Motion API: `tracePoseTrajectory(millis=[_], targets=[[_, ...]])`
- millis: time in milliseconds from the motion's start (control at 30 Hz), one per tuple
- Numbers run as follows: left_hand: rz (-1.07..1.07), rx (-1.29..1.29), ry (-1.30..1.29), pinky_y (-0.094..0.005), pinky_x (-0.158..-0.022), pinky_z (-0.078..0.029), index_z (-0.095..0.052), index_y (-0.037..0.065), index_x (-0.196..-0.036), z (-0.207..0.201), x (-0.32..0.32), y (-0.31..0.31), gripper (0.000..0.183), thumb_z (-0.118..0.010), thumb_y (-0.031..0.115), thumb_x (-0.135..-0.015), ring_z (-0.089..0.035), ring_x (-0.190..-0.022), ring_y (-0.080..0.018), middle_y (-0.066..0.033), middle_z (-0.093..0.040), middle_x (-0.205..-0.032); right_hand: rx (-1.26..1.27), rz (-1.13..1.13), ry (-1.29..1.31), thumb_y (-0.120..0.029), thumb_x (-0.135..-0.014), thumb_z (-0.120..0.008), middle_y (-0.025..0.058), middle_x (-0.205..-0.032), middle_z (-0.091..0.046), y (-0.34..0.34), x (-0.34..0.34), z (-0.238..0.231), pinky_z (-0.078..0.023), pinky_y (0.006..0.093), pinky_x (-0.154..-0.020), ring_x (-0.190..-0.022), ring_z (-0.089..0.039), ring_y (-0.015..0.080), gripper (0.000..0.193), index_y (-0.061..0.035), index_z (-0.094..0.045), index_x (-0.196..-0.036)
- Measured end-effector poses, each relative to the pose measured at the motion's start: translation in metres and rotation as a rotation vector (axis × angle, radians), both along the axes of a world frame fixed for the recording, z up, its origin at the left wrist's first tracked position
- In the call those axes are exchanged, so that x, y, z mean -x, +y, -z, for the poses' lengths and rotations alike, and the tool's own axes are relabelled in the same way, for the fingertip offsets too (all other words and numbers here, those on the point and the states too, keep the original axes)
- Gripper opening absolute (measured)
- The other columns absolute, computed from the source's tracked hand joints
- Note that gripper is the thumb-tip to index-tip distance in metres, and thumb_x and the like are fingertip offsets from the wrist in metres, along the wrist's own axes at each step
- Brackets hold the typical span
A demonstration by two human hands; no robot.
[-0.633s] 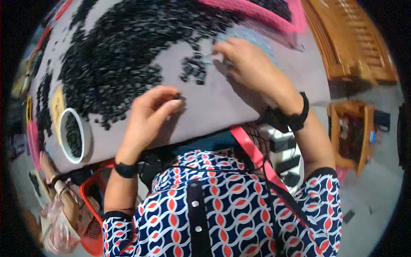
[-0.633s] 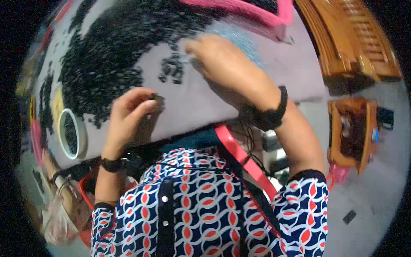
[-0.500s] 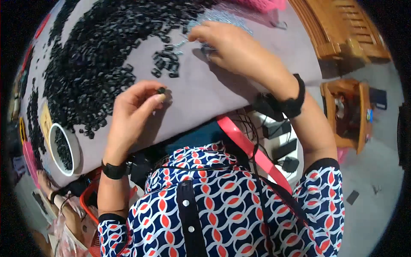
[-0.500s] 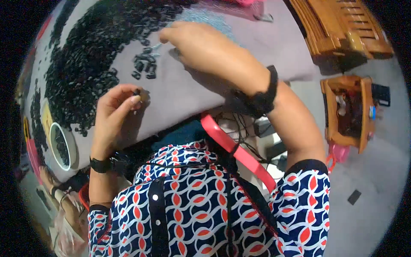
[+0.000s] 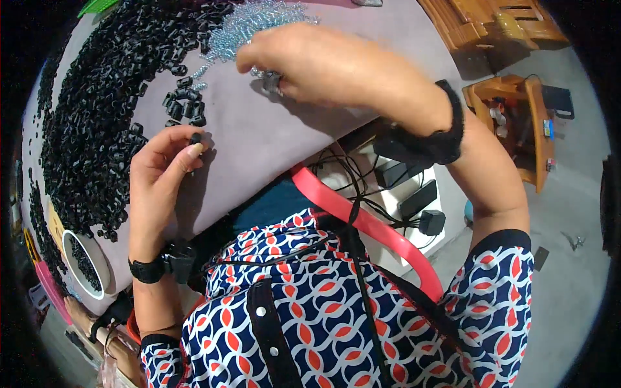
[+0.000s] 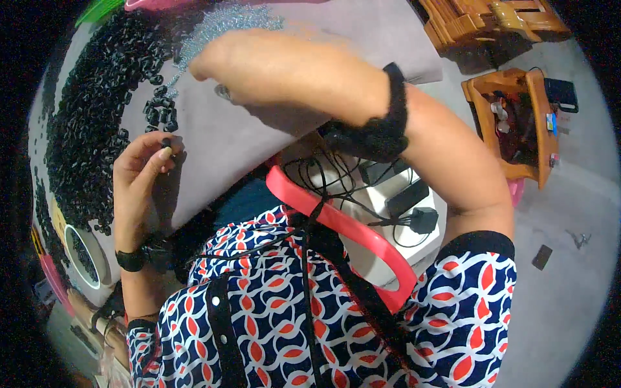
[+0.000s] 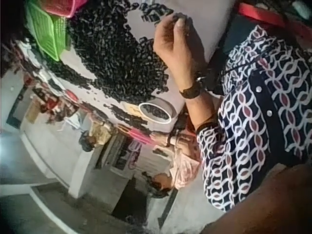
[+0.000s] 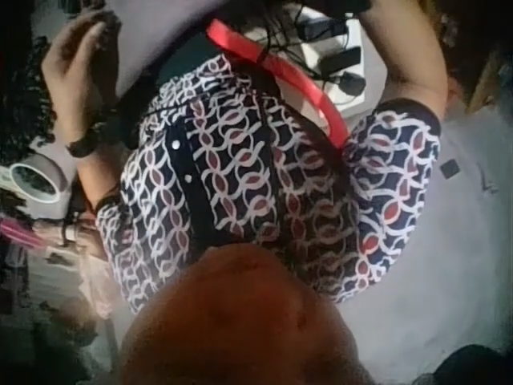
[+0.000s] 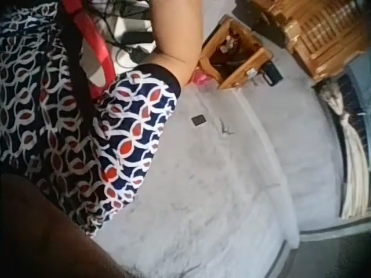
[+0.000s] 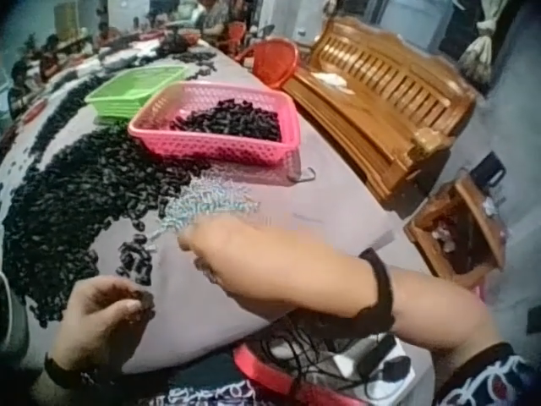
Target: Sorting and examining small black plastic components on a table.
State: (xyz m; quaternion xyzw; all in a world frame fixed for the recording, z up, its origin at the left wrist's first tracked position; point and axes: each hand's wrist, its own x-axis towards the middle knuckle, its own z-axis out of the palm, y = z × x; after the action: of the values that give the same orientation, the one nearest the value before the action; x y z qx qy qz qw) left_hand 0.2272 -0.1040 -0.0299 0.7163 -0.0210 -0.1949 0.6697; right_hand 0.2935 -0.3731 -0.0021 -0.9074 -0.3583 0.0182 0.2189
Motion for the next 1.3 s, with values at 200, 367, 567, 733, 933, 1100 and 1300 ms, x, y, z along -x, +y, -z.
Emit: tracePoseTrajectory(millis=[200,367,567,733,933,1100,1300], targets=[[-0.005,-0.067,-0.016,-0.0218,-0.077,-0.047,-0.066,0.001,-0.11,0.0,0.003,-0.004,0.018,-0.062,0.007,-0.093,-0.061,-0.086,-0.0071,-0.0023,-0.069,-0.097,-0.054,-0.043,-0.076,-0.007,-0.081,-0.06,0.0192,-0.086,-0.067,0.003,0.002,0.026,-0.053,0.0483,-0.077,-0.088,-0.066,0.0397,0.011,-0.0024,-0.065,-0.089],[-0.011,-0.031,-0.02,-0.0216,-0.076,-0.047,-0.066,0.0,-0.11,0.004,0.001,-0.005,0.018,-0.063,0.007,-0.093,-0.06,-0.084,-0.0067,-0.0022,-0.069,-0.096,-0.124,-0.012,-0.028,0.006,-0.074,-0.062,0.0165,-0.095,-0.067,-0.002,-0.002,0.016,-0.053,0.0394,-0.077,-0.088,-0.067,0.0332,0.032,-0.0032,-0.065,-0.104],[0.004,-0.126,-0.054,-0.0215,-0.075,-0.047,-0.066,0.001,-0.109,-0.01,-0.005,-0.003,0.018,-0.064,0.005,-0.092,-0.06,-0.083,-0.0067,-0.0017,-0.068,-0.094,-0.189,-0.034,0.041,-0.02,-0.093,-0.067,0.0164,-0.114,-0.069,-0.013,-0.014,-0.016,-0.052,0.0422,-0.091,-0.104,-0.067,0.0318,0.029,-0.0066,-0.066,-0.118],[0.0,-0.141,0.003,-0.0236,-0.075,-0.052,-0.064,-0.001,-0.112,-0.009,-0.003,0.002,0.02,-0.062,0.007,-0.094,-0.063,-0.082,-0.0089,-0.0042,-0.069,-0.095,-0.577,0.115,0.263,-0.004,-0.079,-0.064,0.0175,-0.09,-0.071,0.02,0.003,-0.001,-0.055,0.0392,-0.075,-0.084,-0.071,0.0302,0.026,-0.0042,-0.069,-0.105],[-0.059,0.198,0.101,-0.0231,-0.072,-0.054,-0.065,-0.001,-0.11,-0.01,0.01,0.004,0.018,-0.061,0.005,-0.094,-0.064,-0.077,-0.0085,-0.005,-0.07,-0.095,-0.811,0.105,0.598,0.0,-0.083,-0.062,0.0118,-0.091,-0.072,0.074,0.032,0.001,-0.055,0.0281,-0.071,-0.08,-0.068,0.0143,0.023,0.0021,-0.068,-0.106],[-0.114,0.329,0.176,-0.0238,-0.068,-0.057,-0.066,-0.001,-0.108,-0.005,0.016,0.022,0.016,-0.061,0.006,-0.095,-0.064,-0.072,-0.0069,-0.0068,-0.071,-0.094,-0.792,0.12,0.684,0.002,-0.086,-0.06,0.0116,-0.098,-0.072,0.102,0.034,0.001,-0.055,0.0281,-0.074,-0.084,-0.068,0.0146,0.022,0.0042,-0.067,-0.107],[-0.211,0.473,0.128,-0.0222,-0.067,-0.055,-0.066,-0.002,-0.108,-0.002,0.015,0.034,0.016,-0.06,0.008,-0.096,-0.063,-0.071,-0.0073,-0.0082,-0.071,-0.094,-0.928,0.091,0.778,0.006,-0.09,-0.057,0.0084,-0.096,-0.069,0.13,0.025,0.001,-0.054,0.0228,-0.064,-0.078,-0.066,0.0111,0.022,0.003,-0.067,-0.109]])
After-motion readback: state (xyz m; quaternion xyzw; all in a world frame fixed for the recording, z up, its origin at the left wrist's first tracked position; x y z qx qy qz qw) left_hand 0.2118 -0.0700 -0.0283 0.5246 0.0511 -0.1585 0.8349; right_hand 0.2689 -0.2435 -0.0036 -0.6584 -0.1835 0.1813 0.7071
